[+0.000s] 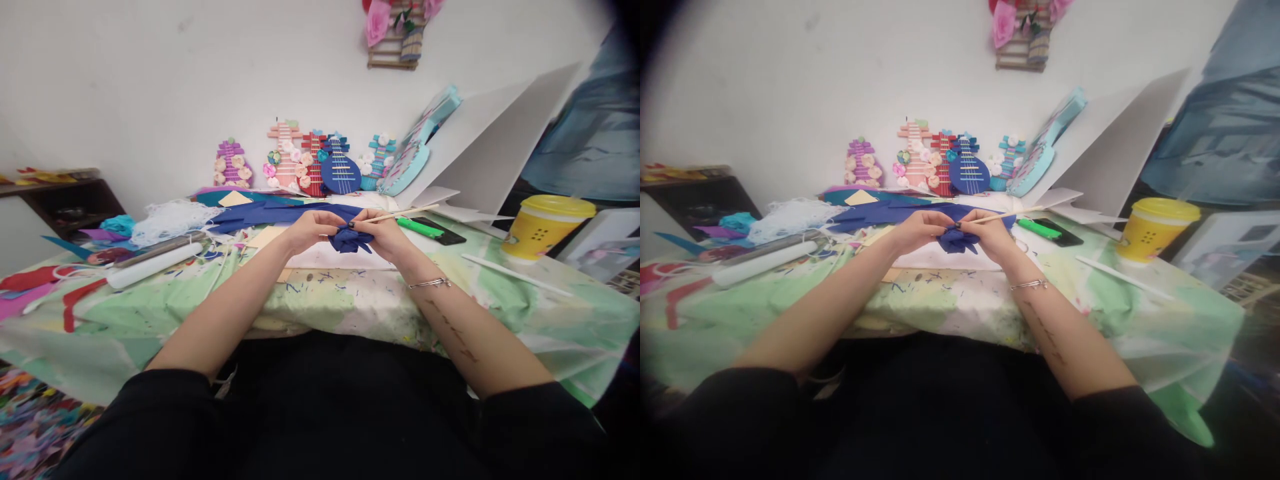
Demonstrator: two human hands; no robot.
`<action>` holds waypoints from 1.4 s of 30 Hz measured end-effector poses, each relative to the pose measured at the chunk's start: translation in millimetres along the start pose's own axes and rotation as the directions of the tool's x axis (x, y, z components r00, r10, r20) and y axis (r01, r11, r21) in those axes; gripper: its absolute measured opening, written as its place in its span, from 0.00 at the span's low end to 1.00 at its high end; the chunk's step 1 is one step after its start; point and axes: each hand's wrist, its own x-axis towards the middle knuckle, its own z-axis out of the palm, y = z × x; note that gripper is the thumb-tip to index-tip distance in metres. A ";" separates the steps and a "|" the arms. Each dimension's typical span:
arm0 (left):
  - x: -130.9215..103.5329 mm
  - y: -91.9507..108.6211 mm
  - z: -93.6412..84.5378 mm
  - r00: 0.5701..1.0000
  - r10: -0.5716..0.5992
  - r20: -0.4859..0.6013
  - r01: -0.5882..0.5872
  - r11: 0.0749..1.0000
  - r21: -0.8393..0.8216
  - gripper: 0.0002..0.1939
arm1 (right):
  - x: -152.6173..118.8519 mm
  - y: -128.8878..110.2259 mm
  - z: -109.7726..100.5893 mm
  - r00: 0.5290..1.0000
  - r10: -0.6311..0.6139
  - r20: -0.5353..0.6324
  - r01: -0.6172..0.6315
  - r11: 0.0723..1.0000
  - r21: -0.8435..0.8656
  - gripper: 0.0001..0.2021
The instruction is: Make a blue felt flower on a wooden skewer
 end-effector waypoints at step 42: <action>1.0 -0.5 1.9 0.990 0.119 0.080 -0.111 0.990 -0.092 0.16 | -4.3 -5.6 6.2 0.989 -0.132 -0.064 0.122 0.983 -0.136 0.17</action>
